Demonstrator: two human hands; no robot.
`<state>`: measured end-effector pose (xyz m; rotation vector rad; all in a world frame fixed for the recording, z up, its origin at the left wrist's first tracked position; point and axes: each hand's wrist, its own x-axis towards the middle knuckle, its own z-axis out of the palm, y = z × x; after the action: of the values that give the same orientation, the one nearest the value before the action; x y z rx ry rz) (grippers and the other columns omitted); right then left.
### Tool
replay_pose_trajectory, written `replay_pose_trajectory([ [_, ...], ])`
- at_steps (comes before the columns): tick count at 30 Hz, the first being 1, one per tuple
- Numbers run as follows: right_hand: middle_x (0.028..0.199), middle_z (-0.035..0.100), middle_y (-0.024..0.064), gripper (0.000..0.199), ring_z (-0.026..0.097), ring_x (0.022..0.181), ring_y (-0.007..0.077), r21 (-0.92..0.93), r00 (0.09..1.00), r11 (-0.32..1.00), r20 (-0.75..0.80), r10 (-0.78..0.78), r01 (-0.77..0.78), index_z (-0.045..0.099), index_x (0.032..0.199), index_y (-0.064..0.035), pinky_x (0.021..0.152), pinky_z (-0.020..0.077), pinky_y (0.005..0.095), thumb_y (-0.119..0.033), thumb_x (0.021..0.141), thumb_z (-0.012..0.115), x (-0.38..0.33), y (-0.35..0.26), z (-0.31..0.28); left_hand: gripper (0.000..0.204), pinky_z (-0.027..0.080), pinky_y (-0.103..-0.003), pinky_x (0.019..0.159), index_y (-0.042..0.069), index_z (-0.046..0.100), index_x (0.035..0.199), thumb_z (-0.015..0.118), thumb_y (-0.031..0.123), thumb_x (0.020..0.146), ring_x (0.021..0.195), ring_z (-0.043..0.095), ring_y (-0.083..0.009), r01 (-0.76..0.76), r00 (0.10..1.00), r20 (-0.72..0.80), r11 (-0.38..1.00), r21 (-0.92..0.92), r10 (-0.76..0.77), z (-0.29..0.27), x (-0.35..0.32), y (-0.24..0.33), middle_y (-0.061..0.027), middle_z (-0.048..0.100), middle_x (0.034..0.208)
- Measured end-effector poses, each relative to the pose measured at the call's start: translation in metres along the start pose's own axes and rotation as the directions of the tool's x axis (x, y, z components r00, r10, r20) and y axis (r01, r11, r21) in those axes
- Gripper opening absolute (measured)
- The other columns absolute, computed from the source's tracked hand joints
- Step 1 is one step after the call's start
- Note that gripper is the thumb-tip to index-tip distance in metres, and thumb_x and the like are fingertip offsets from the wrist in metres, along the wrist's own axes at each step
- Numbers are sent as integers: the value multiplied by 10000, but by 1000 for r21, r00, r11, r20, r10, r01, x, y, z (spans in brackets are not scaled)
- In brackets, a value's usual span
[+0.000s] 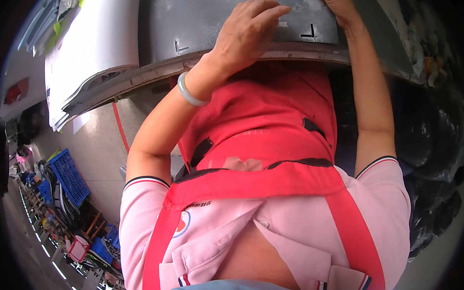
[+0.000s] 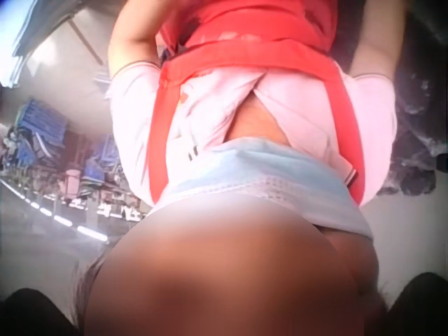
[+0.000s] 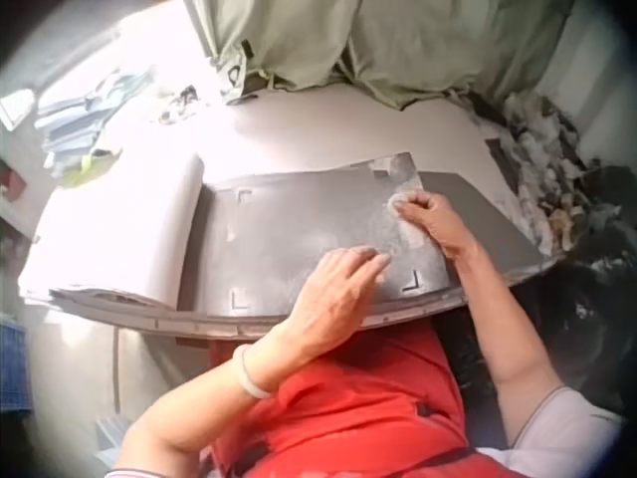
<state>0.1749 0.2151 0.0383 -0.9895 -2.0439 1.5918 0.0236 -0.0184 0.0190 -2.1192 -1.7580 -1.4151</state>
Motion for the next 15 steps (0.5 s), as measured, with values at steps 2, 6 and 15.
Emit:
replay_pose_trajectory([
  [2, 865, 651, -84, 73, 579, 773, 16, 223, 984, 964, -128, -120, 147, 724, 938, -113, 687, 454, 187, -176, 970, 743, -17, -9, -8, 340, 525, -363, 814, 77, 693, 1161, 701, -3, 830, 928, 660, -276, -87, 994, 51, 982, -167, 97, -9, -6, 52, -86, 687, 1023],
  [6, 890, 676, -81, 38, 612, 825, 13, 428, 882, 772, -177, -438, 469, 727, 962, -140, 722, 465, 184, -173, 979, 736, -34, -62, -16, 289, 533, -361, 798, 78, 720, 1117, 750, 67, 830, 917, 656, -267, -33, 980, 194, 999, -19, 36, -34, -35, 49, -73, 691, 1003],
  [15, 1012, 700, -80, 143, 632, 927, 43, 427, 863, 750, -253, -437, 505, 731, 1062, -143, 826, 480, 230, -258, 978, 743, -25, -77, -23, 261, 563, -411, 844, 85, 752, 1137, 733, 197, 902, 958, 709, -390, 355, 815, 456, 930, 93, -357, -70, -27, -13, -165, 747, 1048],
])
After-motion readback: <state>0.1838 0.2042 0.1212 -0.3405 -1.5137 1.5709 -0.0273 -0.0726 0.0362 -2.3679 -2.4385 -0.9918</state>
